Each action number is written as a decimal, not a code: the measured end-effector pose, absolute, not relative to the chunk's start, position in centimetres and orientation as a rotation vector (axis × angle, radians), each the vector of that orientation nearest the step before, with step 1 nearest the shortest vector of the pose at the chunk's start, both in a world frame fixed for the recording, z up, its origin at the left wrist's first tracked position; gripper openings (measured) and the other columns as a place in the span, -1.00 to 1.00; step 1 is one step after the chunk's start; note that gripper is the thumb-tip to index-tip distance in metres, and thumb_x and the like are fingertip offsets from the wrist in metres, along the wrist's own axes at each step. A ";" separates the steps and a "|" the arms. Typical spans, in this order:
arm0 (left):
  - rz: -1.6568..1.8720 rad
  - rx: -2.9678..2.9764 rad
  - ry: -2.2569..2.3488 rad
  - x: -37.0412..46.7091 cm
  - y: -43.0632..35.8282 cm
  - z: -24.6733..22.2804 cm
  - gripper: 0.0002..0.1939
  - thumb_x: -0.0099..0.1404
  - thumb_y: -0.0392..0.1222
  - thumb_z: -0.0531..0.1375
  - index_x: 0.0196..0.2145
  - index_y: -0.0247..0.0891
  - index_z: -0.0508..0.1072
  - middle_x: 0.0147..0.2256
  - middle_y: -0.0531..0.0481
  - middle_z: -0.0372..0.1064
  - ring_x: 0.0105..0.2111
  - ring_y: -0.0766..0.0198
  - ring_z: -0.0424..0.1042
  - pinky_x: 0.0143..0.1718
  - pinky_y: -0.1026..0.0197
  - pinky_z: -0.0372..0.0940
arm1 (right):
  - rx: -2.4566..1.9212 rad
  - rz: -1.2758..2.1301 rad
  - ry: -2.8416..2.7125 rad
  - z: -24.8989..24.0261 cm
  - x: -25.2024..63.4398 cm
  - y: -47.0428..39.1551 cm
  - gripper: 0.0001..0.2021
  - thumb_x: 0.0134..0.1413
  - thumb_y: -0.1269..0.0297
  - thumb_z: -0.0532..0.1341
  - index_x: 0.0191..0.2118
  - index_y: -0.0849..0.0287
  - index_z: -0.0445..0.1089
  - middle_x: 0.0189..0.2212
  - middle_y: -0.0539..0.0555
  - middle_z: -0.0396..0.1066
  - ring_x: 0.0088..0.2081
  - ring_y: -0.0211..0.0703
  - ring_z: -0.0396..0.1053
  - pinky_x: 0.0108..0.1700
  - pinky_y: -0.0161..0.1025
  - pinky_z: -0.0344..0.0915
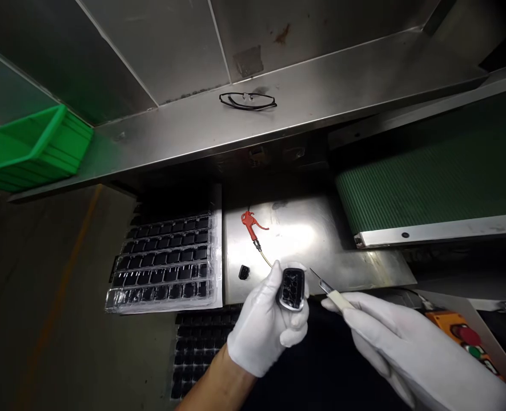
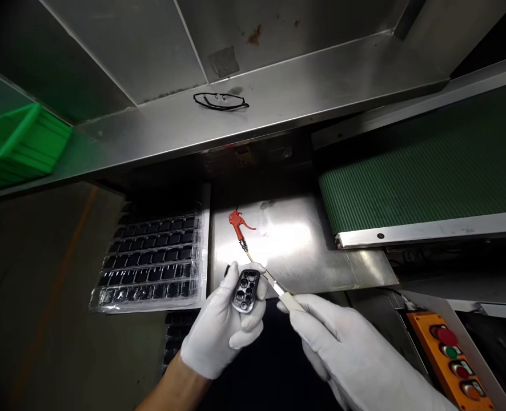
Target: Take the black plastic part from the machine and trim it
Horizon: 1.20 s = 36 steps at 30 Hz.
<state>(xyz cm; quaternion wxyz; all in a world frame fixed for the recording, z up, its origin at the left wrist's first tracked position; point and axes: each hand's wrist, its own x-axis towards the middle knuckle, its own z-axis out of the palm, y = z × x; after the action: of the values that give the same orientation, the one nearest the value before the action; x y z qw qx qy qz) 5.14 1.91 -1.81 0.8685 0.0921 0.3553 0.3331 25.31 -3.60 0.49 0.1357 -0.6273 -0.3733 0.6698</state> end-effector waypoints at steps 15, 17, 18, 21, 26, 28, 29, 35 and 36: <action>0.835 0.297 1.278 -3.6 -2.1 -7.7 -0.61 0.29 -0.20 0.35 0.07 -0.16 0.52 0.13 -0.10 0.37 -0.14 0.27 0.47 -0.11 0.22 0.49 | -2.332 1.479 -1.732 -27.5 24.3 3.3 -0.80 0.42 0.32 0.11 -0.01 0.21 0.44 -0.20 0.14 0.47 -0.14 0.00 0.44 -0.18 -0.22 0.27; 0.898 0.260 1.294 -4.3 -2.6 -7.7 -0.65 0.29 -0.19 0.35 0.04 -0.17 0.55 0.12 -0.10 0.39 -0.09 0.24 0.47 -0.13 0.24 0.48 | -2.339 1.376 -1.860 -27.8 23.8 5.2 -0.81 0.41 0.34 0.10 -0.02 0.18 0.44 -0.22 0.13 0.47 -0.15 0.02 0.44 -0.17 -0.20 0.27; 0.931 0.249 1.293 -4.6 -2.9 -7.7 -0.67 0.29 -0.17 0.36 0.02 -0.18 0.56 0.10 -0.11 0.41 -0.09 0.24 0.47 -0.18 0.28 0.48 | -2.353 1.289 -1.915 -27.6 23.7 6.1 -0.80 0.41 0.37 0.09 -0.03 0.19 0.44 -0.20 0.15 0.46 -0.14 0.05 0.43 -0.15 -0.18 0.27; 1.013 0.172 1.267 -5.7 -4.0 -7.9 -0.71 0.30 -0.14 0.36 -0.03 -0.23 0.58 -0.03 -0.10 0.46 -0.20 0.29 0.47 -0.34 0.34 0.42 | -2.376 0.930 -2.045 -26.2 23.3 7.9 -0.79 0.37 0.41 0.09 0.01 0.30 0.41 -0.04 0.29 0.38 0.00 0.22 0.34 -0.03 -0.04 0.25; 1.228 -0.086 1.198 -7.2 -5.7 -8.7 -0.78 0.26 -0.29 0.36 -0.12 -0.25 0.56 -0.24 -0.04 0.47 -0.41 0.36 0.42 -0.45 0.32 0.39 | -2.090 0.759 -2.261 -25.2 18.3 8.0 -0.78 0.42 0.36 0.10 0.08 0.25 0.37 0.01 0.21 0.35 0.03 0.09 0.31 0.10 -0.14 0.19; 1.334 -0.263 1.114 -7.5 -5.8 -8.5 -0.86 0.25 -0.38 0.32 -0.22 -0.26 0.53 -0.32 -0.01 0.46 -0.46 0.35 0.41 -0.53 0.32 0.33 | -1.989 0.809 -2.319 -25.6 14.9 8.3 -0.76 0.39 0.34 0.14 0.11 0.21 0.35 0.01 0.18 0.34 0.01 0.04 0.33 0.05 -0.21 0.23; 1.377 -0.354 1.062 -7.7 -5.8 -8.2 -0.88 0.26 -0.40 0.30 -0.25 -0.25 0.52 -0.33 -0.02 0.47 -0.45 0.33 0.43 -0.53 0.31 0.35 | -1.970 0.831 -2.327 -25.8 13.2 8.8 -0.74 0.37 0.32 0.17 0.11 0.21 0.33 0.01 0.18 0.33 -0.02 0.03 0.35 0.00 -0.22 0.25; 1.385 -0.380 0.801 -9.3 -5.3 -5.2 -0.85 0.42 -0.21 0.15 -0.09 -0.26 0.45 -0.29 -0.08 0.48 -0.40 0.27 0.52 -0.56 0.34 0.44 | -2.164 0.826 -2.185 -27.4 6.2 14.8 -0.47 0.30 0.13 0.27 0.22 0.28 0.12 0.15 0.33 0.14 -0.09 0.14 0.41 -0.06 -0.08 0.34; 1.395 -0.320 0.791 -9.8 -5.4 -4.7 -0.83 0.42 -0.18 0.17 -0.07 -0.23 0.44 -0.30 -0.06 0.46 -0.41 0.26 0.51 -0.63 0.38 0.38 | -2.195 0.837 -2.171 -27.8 5.7 15.9 -0.41 0.29 0.09 0.29 0.24 0.30 0.09 0.15 0.35 0.13 -0.08 0.16 0.41 -0.04 -0.05 0.35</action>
<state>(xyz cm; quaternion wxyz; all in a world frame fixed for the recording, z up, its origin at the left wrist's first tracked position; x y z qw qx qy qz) -9.76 -5.36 -4.72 0.6839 -0.1426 0.3530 0.6223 5.71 15.87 -27.79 -0.0287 -0.6859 -0.6785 0.2615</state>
